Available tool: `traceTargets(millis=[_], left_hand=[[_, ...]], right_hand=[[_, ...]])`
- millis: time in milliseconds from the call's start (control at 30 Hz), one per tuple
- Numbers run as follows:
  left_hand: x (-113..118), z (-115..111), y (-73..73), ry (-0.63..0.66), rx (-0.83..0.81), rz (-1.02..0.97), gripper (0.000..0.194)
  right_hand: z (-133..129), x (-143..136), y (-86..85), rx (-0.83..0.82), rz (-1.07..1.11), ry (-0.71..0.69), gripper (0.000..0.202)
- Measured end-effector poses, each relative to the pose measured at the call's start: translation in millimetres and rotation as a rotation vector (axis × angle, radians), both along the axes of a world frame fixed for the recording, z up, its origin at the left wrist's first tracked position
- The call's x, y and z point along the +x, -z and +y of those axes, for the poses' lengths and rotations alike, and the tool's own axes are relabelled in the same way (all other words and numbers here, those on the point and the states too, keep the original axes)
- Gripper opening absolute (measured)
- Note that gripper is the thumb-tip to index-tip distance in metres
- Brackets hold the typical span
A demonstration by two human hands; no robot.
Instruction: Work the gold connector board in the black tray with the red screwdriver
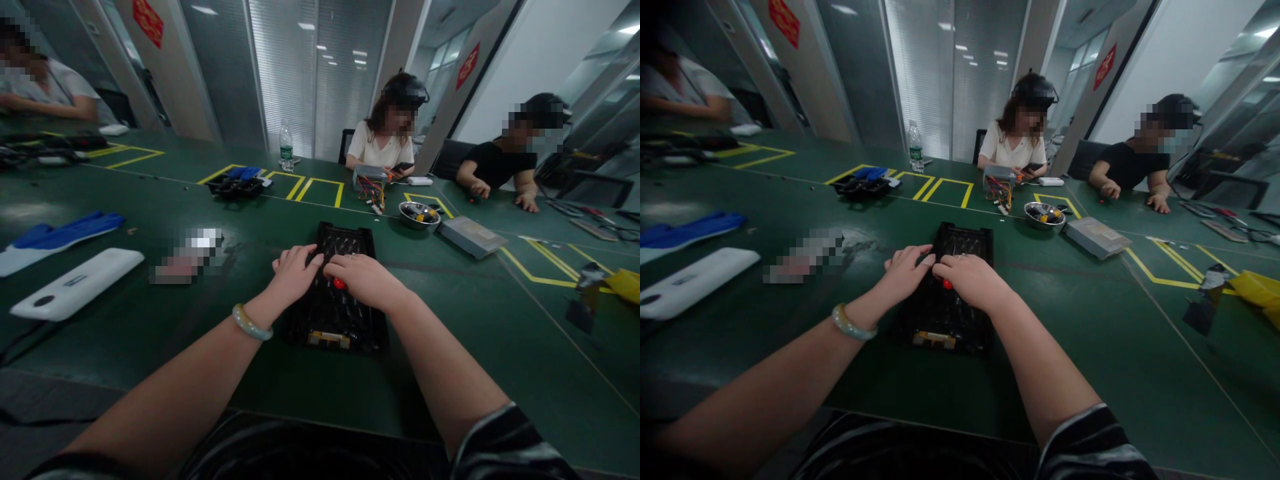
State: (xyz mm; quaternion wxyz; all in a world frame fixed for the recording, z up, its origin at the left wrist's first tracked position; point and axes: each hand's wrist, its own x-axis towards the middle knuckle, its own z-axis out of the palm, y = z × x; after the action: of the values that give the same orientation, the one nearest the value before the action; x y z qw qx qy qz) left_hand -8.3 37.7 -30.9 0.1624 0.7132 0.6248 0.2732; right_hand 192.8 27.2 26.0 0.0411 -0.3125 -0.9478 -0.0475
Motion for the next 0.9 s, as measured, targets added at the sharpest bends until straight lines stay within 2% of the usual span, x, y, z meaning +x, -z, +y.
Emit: traceTargets(millis=[233, 400, 467, 567, 633, 700, 767, 900], left_hand=[[0.6, 1.6, 3.8, 0.031, 0.002, -0.003, 0.054], [0.8, 9.9, 10.5, -0.023, -0.013, -0.023, 0.052], [0.4, 14.3, 14.9, -0.022, -0.034, -0.039, 0.057], [-0.9, 19.6, 21.5, 0.001, -0.066, -0.070, 0.065], [-2.0, 21.9, 25.0, 0.009, -0.082, -0.088, 0.068], [-2.8, 23.3, 27.4, 0.014, -0.093, -0.104, 0.069], [-3.2, 23.8, 28.8, 0.015, -0.104, -0.116, 0.069], [-2.8, 23.2, 28.8, 0.012, -0.125, -0.132, 0.070]], right_hand=[[-2.1, 2.1, 9.7, -0.128, -0.044, 0.050, 0.037], [-3.3, 3.2, 0.7, -0.182, -0.032, 0.154, 0.058], [-3.8, 5.3, -5.6, -0.161, -0.010, 0.275, 0.060], [-2.7, 10.5, -8.9, -0.103, 0.034, 0.572, 0.055], [0.3, 14.6, -4.7, -0.100, 0.040, 0.783, 0.051], [5.1, 18.4, 3.3, -0.157, 0.021, 0.932, 0.049], [10.9, 21.5, 12.4, -0.250, -0.006, 1.005, 0.046], [20.2, 25.2, 25.9, -0.367, -0.024, 1.052, 0.041]])
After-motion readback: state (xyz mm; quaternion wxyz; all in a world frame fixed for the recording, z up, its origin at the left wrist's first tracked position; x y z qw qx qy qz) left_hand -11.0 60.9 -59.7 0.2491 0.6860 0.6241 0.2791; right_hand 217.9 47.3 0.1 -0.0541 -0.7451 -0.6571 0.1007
